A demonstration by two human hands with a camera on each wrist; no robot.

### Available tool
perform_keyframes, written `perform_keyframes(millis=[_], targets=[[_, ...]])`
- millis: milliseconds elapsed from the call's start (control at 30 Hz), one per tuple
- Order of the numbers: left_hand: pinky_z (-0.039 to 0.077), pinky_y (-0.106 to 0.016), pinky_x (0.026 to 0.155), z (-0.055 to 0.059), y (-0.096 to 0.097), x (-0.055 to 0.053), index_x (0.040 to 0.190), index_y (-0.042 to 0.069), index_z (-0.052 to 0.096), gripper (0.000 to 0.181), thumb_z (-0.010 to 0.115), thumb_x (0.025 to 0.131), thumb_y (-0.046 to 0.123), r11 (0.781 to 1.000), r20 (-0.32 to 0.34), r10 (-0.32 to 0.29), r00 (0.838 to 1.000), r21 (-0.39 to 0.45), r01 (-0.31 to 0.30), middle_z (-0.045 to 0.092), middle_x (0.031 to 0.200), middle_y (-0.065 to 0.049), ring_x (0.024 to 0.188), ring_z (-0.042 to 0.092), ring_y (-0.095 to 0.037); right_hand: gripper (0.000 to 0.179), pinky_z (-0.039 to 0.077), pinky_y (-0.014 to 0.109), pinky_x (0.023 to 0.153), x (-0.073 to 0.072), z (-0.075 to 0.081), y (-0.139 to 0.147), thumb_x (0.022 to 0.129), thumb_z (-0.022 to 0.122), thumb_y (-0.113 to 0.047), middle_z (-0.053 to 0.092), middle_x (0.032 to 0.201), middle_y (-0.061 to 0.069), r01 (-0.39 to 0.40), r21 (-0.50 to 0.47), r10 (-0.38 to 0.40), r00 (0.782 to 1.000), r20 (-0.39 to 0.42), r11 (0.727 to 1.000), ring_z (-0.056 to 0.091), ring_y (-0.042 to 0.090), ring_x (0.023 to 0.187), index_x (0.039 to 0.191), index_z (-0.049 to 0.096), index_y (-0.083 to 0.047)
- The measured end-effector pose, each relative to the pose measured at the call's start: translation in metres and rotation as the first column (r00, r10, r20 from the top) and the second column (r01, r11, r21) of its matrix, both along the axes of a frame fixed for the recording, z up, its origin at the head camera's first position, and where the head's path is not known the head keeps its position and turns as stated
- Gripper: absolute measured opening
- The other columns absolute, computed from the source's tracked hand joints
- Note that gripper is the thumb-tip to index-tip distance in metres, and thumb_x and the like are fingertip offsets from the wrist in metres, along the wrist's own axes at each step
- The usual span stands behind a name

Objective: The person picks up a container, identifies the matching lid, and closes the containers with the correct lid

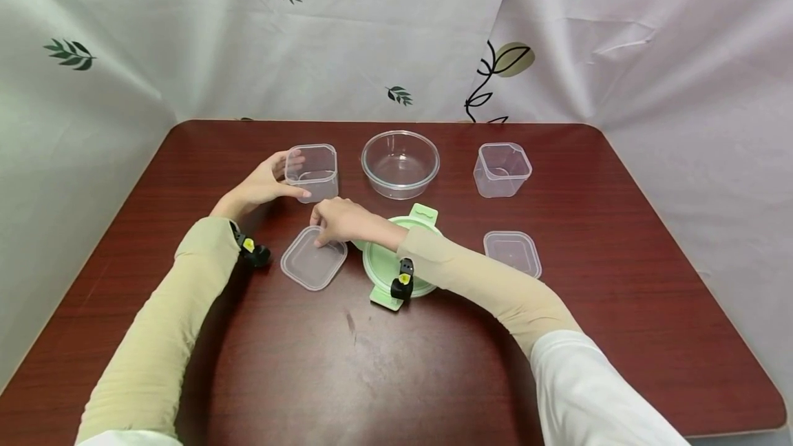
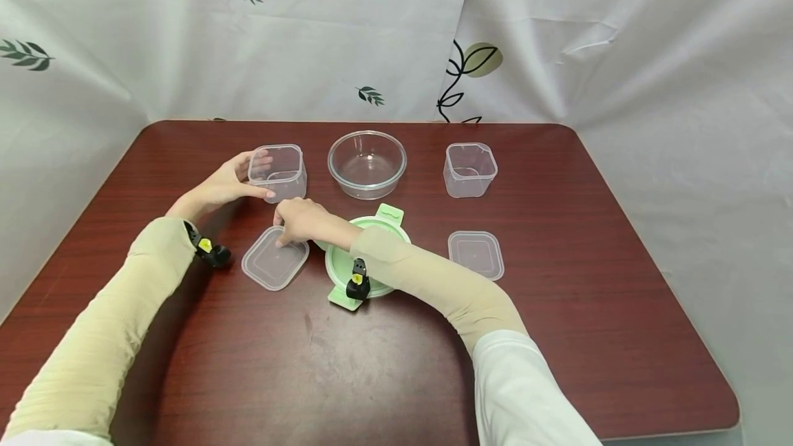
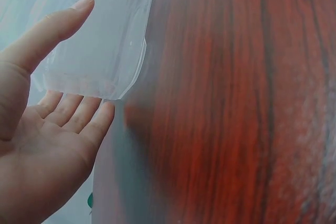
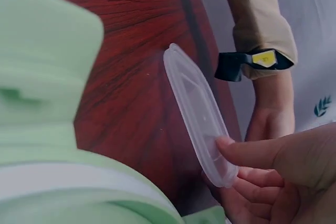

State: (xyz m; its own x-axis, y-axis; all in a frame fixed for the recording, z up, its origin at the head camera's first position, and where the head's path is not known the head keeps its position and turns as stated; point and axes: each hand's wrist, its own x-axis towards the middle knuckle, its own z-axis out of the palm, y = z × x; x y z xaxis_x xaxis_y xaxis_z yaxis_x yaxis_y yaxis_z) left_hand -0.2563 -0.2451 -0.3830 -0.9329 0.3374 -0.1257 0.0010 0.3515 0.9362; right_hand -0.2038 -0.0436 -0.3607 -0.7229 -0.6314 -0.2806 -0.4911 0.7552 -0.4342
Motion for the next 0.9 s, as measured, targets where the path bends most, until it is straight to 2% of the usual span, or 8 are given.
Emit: perform_keyframes(millis=[267, 533, 700, 900], targets=[[0.022, -0.048, 0.118, -0.001, -0.001, 0.0, 0.15, 0.002, 0.019, 0.09, 0.072, 0.078, -0.004, 1.0, 0.008, 0.007, 1.0, 0.018, -0.007, 0.028, 0.157, -0.016, 0.145, 0.024, -0.03, 0.021, 0.043, 0.015, 0.056, -0.004, 0.007, 0.008, 0.087, 0.07, -0.014, 0.072, 0.087, -0.002, 0.02, -0.119, -0.009, 0.996, 0.092, 0.993, 0.061, 0.002, 0.061, 0.107, 0.068, -0.013], [0.023, -0.048, 0.117, -0.003, -0.004, 0.0, 0.148, 0.001, 0.023, 0.087, 0.073, 0.078, -0.004, 1.0, -0.003, 0.014, 1.0, 0.017, -0.014, 0.03, 0.155, -0.017, 0.145, 0.026, -0.029, 0.022, 0.046, 0.015, 0.055, -0.003, 0.01, 0.017, 0.084, 0.071, -0.011, 0.074, 0.087, -0.002, 0.047, -0.226, -0.016, 0.991, 0.136, 0.973, 0.065, 0.002, 0.062, 0.107, 0.07, -0.011], [0.024, -0.047, 0.117, -0.004, -0.004, 0.001, 0.148, 0.001, 0.025, 0.086, 0.075, 0.077, -0.002, 1.0, -0.008, 0.026, 1.0, -0.001, -0.026, 0.033, 0.154, -0.018, 0.144, 0.028, -0.029, 0.02, 0.046, 0.014, 0.055, 0.001, 0.017, 0.023, 0.084, 0.07, -0.012, 0.074, 0.086, -0.001, 0.033, -0.28, -0.013, 0.997, 0.074, 0.959, 0.063, 0.002, 0.063, 0.104, 0.071, -0.011], [0.026, -0.046, 0.117, -0.002, -0.002, -0.001, 0.149, 0.003, 0.024, 0.089, 0.076, 0.077, 0.001, 0.999, -0.008, 0.018, 1.0, -0.026, -0.018, 0.033, 0.154, -0.017, 0.143, 0.029, -0.028, 0.011, 0.046, 0.014, 0.064, 0.005, 0.034, 0.033, 0.083, 0.073, -0.018, 0.073, 0.081, -0.003, 0.002, -0.334, -0.039, 0.994, -0.103, 0.943, 0.064, 0.002, 0.069, 0.093, 0.074, -0.014]])
